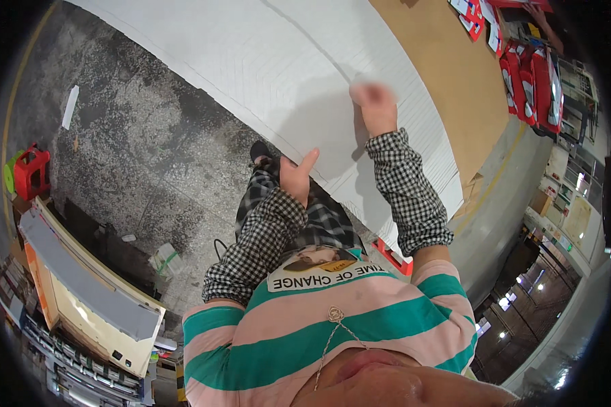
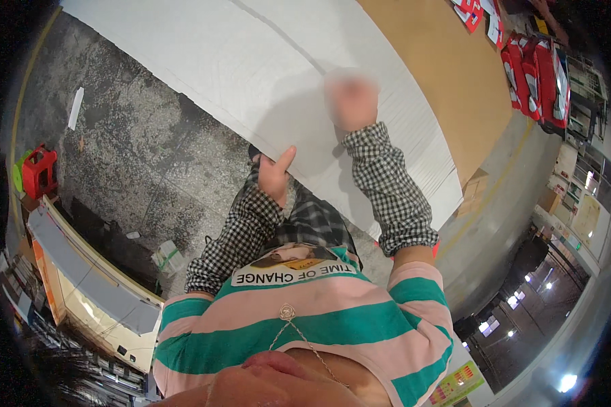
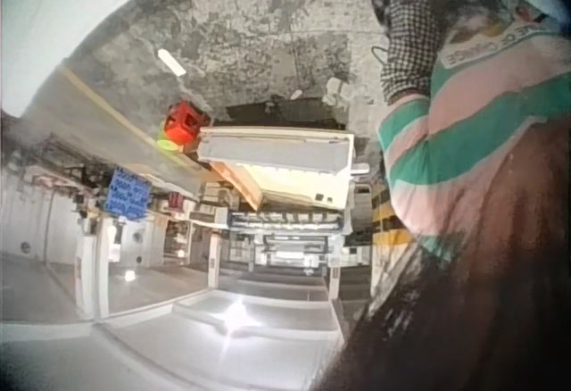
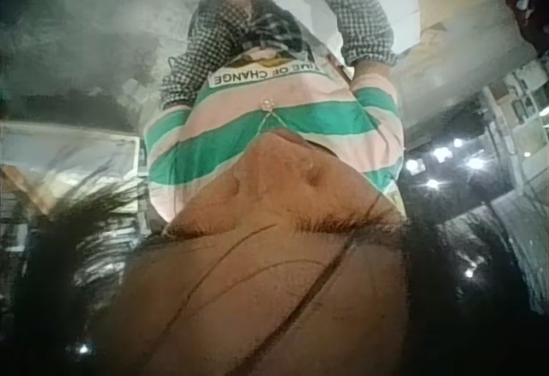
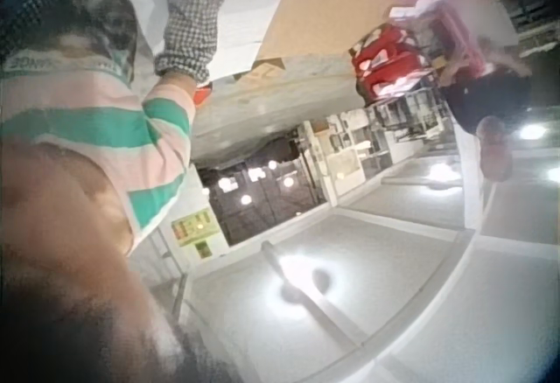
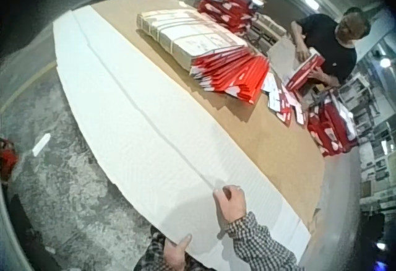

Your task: The person folds a large white corrugated cardboard sheet on a work table. They align the sheet, fold it along pre-scored lines, and press the creases to flatten the material. The person then stacks the folded piece with other similar items.

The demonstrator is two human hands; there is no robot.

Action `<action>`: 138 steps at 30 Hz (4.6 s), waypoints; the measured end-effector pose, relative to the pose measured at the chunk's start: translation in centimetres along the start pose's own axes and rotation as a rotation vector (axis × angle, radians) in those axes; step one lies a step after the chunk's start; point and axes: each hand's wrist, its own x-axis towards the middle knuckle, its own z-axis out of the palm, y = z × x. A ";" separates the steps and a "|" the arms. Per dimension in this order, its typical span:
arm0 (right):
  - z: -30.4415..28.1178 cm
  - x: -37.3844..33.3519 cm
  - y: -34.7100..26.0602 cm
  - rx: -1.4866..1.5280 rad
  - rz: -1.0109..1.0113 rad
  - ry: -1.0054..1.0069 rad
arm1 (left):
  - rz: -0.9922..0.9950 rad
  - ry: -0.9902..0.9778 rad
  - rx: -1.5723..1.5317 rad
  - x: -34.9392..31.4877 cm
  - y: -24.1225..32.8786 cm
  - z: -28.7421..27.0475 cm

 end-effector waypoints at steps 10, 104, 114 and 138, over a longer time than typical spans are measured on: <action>1.9 -0.8 -3.0 -0.138 -0.226 0.087 | -0.122 0.268 0.064 1.1 0.5 0.9; 8.5 30.5 -20.0 -0.625 -0.020 0.071 | -0.036 0.123 0.046 12.4 25.6 -7.8; 5.8 26.1 -19.0 -0.215 -0.472 0.366 | -0.179 0.440 0.232 10.2 26.0 -3.6; 10.1 27.4 -24.8 -0.343 -0.244 0.088 | -0.098 0.407 0.256 12.6 30.6 -6.9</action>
